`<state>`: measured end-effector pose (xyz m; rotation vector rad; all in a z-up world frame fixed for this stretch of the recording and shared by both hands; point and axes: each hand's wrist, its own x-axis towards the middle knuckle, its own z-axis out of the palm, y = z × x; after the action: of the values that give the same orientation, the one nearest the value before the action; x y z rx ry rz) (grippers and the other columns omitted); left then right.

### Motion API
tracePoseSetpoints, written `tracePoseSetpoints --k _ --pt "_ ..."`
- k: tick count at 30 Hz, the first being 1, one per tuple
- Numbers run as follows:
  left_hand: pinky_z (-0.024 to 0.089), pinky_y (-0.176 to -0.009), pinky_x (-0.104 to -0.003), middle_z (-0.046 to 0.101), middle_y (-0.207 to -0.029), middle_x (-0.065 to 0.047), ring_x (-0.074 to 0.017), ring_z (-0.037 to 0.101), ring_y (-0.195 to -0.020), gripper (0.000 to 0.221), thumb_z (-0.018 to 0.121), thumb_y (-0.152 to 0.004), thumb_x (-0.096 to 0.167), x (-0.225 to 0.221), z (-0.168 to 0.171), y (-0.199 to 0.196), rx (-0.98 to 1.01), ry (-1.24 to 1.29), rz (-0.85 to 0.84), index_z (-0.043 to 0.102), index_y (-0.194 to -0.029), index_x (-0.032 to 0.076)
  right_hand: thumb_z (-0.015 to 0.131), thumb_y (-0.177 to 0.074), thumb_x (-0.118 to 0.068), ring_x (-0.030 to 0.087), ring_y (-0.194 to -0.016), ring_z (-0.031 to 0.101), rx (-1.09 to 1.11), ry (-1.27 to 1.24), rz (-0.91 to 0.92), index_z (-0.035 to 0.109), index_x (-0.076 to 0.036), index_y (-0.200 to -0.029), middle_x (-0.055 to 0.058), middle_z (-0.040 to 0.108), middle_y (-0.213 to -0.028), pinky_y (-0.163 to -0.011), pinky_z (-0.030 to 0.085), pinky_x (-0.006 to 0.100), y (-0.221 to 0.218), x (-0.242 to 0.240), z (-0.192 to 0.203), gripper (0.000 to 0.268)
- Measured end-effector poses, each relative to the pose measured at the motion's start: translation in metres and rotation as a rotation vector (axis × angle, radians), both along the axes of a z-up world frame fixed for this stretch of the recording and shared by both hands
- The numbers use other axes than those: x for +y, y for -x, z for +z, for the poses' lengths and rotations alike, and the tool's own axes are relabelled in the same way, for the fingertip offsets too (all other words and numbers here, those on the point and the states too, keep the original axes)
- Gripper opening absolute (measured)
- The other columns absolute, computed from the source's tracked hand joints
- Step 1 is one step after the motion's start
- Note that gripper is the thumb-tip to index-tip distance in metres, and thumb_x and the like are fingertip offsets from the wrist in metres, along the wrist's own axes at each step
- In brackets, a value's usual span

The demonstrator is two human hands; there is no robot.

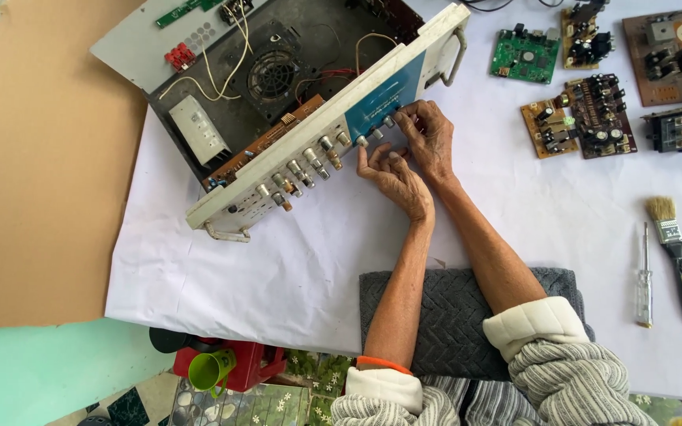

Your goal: Adjusting knobs and cleaning the internal components of an open amplifier on a repair bench.

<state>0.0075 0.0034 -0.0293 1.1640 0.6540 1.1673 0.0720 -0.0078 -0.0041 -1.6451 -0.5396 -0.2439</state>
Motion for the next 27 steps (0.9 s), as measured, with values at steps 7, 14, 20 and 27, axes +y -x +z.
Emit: tracePoseSetpoints --k 7,14,20,27 --pt "0.061 -0.070 -0.029 0.054 -0.113 -0.011 -0.0184 0.067 -0.091 0.042 0.046 -0.101 0.002 0.000 0.007 0.000 -0.014 -0.029 -0.008 0.032 -0.141 0.002 0.079 -0.098 -0.018 0.017 -0.063 0.055 0.019 -0.016 0.003 0.074 -0.009 -0.092 0.008 0.053 -0.078 -0.061 0.045 0.030 -0.002 0.000 0.002 0.012" --pt "0.060 -0.070 -0.027 0.054 -0.113 -0.009 -0.0158 0.065 -0.092 0.038 0.046 -0.102 0.003 0.000 0.002 0.001 -0.035 -0.031 0.003 0.034 -0.139 0.003 0.080 -0.097 -0.017 0.016 -0.062 0.055 0.021 -0.041 0.005 0.074 -0.010 -0.092 0.007 0.053 -0.077 -0.060 0.045 0.029 -0.003 0.001 -0.005 0.011" --pt "0.063 -0.072 -0.029 0.054 -0.112 -0.010 -0.0173 0.066 -0.092 0.036 0.047 -0.103 0.004 -0.001 0.008 0.004 -0.017 -0.044 -0.009 0.034 -0.136 0.002 0.079 -0.097 -0.017 0.017 -0.062 0.056 0.012 -0.036 0.002 0.074 -0.010 -0.092 0.007 0.052 -0.076 -0.060 0.046 0.030 -0.002 -0.001 0.000 0.011" --pt "0.064 -0.074 -0.030 0.054 -0.113 -0.010 -0.0184 0.067 -0.093 0.038 0.046 -0.103 0.005 0.000 0.008 0.004 -0.018 -0.057 -0.011 0.034 -0.138 0.003 0.078 -0.097 -0.021 0.018 -0.062 0.057 0.021 -0.029 0.003 0.073 -0.011 -0.092 0.007 0.052 -0.076 -0.061 0.047 0.031 -0.001 -0.001 -0.002 0.012"
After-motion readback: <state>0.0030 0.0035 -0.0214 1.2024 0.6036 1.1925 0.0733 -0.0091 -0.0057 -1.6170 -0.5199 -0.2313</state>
